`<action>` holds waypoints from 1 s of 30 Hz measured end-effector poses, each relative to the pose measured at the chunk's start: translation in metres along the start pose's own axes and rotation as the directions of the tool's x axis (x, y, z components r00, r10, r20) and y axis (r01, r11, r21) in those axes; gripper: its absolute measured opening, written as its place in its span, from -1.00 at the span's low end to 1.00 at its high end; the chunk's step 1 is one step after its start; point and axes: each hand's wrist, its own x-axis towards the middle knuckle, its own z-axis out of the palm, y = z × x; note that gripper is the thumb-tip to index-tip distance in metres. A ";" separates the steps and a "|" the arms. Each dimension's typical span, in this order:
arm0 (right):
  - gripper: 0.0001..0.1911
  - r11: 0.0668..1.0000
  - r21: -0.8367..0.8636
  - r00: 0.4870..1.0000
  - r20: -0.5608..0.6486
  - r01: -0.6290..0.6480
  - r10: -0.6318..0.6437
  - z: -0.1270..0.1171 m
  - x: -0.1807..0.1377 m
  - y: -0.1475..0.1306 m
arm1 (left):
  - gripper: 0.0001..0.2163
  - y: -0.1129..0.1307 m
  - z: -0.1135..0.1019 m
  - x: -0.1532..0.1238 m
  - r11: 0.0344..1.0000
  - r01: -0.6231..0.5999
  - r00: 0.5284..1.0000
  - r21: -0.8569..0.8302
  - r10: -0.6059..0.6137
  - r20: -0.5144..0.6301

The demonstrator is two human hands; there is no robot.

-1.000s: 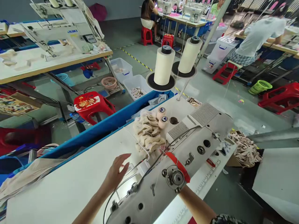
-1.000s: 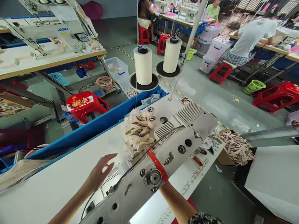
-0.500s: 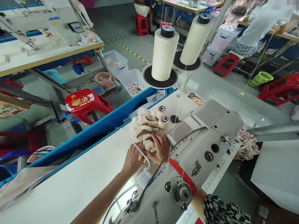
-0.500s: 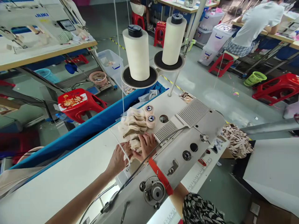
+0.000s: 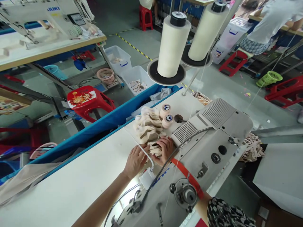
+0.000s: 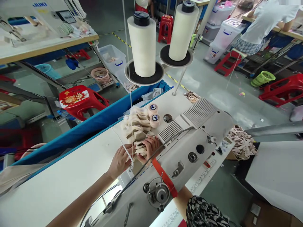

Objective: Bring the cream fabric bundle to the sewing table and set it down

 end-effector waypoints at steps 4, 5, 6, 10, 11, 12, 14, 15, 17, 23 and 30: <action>-0.49 0.994 -0.082 0.942 -0.320 0.075 -0.098 0.004 0.009 0.005 | -0.54 0.000 -0.002 0.001 1.000 0.002 1.000 0.010 -0.002 0.015; -0.49 0.991 -0.088 0.935 -0.333 0.096 -0.120 0.004 0.011 0.006 | -0.54 0.001 -0.003 0.001 1.000 0.005 1.000 0.009 -0.005 0.014; -0.50 0.989 -0.090 0.934 -0.329 0.115 -0.138 0.003 0.012 0.006 | -0.53 0.001 -0.005 0.000 1.000 0.010 1.000 0.003 -0.010 0.016; -0.59 0.984 -0.097 0.930 -0.324 0.150 -0.174 -0.002 0.020 0.004 | -0.64 -0.004 -0.029 -0.004 0.998 -0.005 1.000 -0.061 0.004 -0.025; -0.59 0.983 -0.099 0.931 -0.318 0.156 -0.179 -0.003 0.022 0.004 | -0.70 -0.007 -0.039 -0.002 0.997 -0.010 0.996 -0.074 0.004 -0.084; -0.59 0.982 -0.100 0.934 -0.305 0.160 -0.184 -0.003 0.024 0.004 | -0.75 -0.012 -0.048 0.002 0.997 0.000 0.986 -0.082 -0.014 -0.165; -0.56 0.981 -0.097 0.944 -0.271 0.170 -0.191 -0.003 0.028 0.006 | -0.83 -0.024 -0.066 0.021 0.993 0.075 0.941 -0.091 -0.100 -0.324; -0.56 0.981 -0.091 0.948 -0.256 0.172 -0.190 -0.002 0.029 0.006 | -0.86 -0.029 -0.072 0.034 0.987 0.127 0.918 -0.094 -0.153 -0.366; -0.55 0.983 -0.070 0.952 -0.248 0.167 -0.179 0.000 0.031 0.008 | -0.87 -0.038 -0.075 0.067 0.979 0.186 0.917 -0.078 -0.202 -0.344; -0.50 0.983 -0.066 0.939 -0.288 0.174 -0.186 0.003 0.028 0.011 | -0.89 -0.040 -0.032 0.137 0.972 0.195 0.980 0.128 -0.188 -0.065; -0.49 0.977 -0.095 0.931 -0.295 0.193 -0.212 0.004 0.029 0.014 | -0.88 -0.039 -0.018 0.135 0.962 0.174 0.985 0.210 -0.168 -0.044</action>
